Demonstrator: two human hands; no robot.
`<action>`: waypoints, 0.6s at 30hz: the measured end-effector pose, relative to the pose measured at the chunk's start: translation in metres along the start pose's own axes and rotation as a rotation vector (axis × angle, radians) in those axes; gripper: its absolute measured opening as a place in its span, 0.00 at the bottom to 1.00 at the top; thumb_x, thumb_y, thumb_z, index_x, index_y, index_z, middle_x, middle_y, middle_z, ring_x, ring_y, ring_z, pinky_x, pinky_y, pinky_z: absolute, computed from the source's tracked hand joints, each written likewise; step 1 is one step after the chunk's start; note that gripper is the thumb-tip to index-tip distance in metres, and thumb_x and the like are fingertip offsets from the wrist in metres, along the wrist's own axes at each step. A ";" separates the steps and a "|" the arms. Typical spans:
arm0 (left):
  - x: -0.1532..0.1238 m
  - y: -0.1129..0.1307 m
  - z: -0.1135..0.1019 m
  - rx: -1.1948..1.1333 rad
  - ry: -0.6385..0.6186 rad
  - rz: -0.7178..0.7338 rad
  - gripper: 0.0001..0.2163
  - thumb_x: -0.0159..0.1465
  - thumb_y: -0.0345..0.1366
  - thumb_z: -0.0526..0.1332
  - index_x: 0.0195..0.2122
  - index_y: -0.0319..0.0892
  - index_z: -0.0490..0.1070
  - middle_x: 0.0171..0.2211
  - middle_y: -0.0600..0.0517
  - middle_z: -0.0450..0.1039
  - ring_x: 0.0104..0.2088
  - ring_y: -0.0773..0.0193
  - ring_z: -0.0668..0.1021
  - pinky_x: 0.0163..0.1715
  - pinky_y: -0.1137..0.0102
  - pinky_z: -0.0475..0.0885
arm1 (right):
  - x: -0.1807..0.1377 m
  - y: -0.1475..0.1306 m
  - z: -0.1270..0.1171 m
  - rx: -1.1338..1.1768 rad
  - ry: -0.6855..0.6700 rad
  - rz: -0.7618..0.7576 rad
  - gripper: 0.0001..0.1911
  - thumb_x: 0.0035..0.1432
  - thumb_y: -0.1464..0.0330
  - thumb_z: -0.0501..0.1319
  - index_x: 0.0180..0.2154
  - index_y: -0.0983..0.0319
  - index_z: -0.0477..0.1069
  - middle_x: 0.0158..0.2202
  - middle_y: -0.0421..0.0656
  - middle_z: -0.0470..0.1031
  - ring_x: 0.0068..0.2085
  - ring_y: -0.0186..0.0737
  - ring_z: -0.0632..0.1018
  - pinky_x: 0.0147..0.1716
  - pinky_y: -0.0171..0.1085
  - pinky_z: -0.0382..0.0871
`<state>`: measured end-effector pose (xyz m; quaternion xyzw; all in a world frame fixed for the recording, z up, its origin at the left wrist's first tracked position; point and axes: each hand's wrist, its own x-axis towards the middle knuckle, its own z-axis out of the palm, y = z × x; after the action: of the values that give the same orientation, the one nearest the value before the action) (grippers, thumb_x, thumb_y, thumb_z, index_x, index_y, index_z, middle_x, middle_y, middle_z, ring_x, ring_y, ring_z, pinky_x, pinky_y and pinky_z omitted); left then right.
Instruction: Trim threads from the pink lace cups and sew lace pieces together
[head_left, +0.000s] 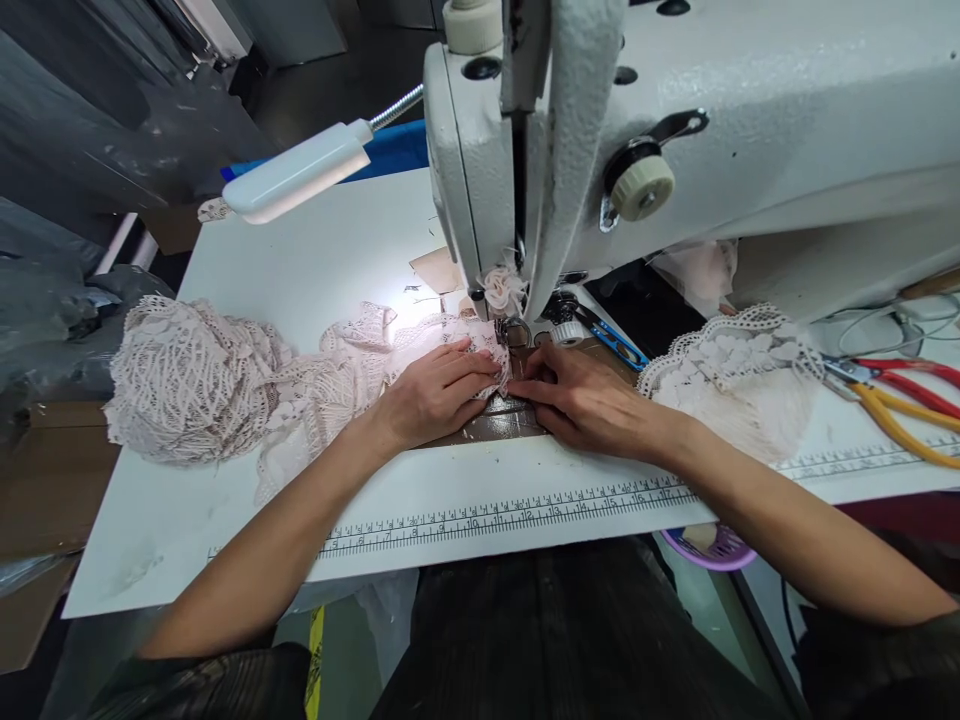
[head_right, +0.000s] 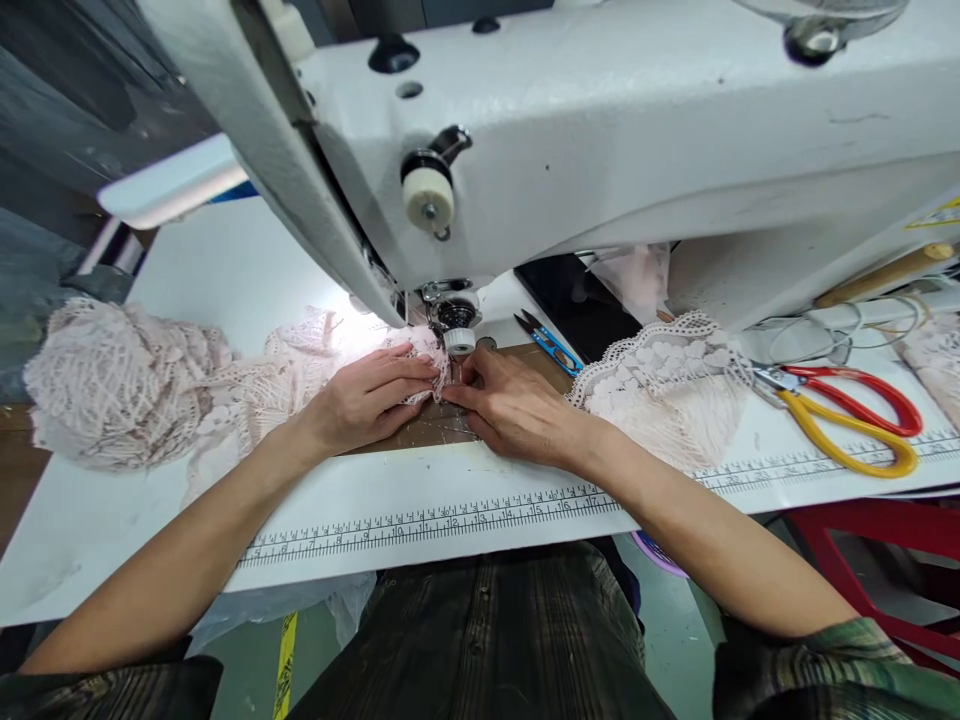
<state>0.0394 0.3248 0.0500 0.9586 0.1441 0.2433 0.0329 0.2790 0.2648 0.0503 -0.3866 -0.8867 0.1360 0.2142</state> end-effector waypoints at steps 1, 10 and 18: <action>0.000 0.000 0.000 0.013 -0.019 0.007 0.06 0.66 0.31 0.59 0.42 0.40 0.73 0.44 0.47 0.80 0.45 0.62 0.81 0.56 0.57 0.74 | -0.001 0.000 -0.001 0.013 0.003 -0.009 0.18 0.60 0.74 0.56 0.50 0.59 0.76 0.44 0.50 0.69 0.45 0.46 0.73 0.44 0.47 0.73; -0.002 0.004 0.004 0.042 0.007 0.009 0.06 0.65 0.30 0.60 0.43 0.41 0.73 0.42 0.48 0.80 0.42 0.64 0.81 0.54 0.58 0.75 | -0.003 0.001 -0.003 0.024 -0.012 -0.039 0.17 0.61 0.73 0.56 0.49 0.60 0.77 0.44 0.51 0.71 0.45 0.46 0.73 0.46 0.47 0.73; 0.003 0.006 -0.002 0.034 -0.042 0.027 0.06 0.66 0.30 0.58 0.41 0.40 0.74 0.40 0.47 0.80 0.43 0.62 0.82 0.51 0.59 0.78 | -0.001 0.003 -0.009 0.122 -0.032 0.000 0.20 0.61 0.72 0.56 0.52 0.55 0.76 0.46 0.48 0.71 0.46 0.44 0.74 0.49 0.46 0.72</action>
<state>0.0427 0.3196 0.0538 0.9658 0.1347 0.2210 0.0163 0.2861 0.2669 0.0569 -0.3708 -0.8800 0.1958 0.2231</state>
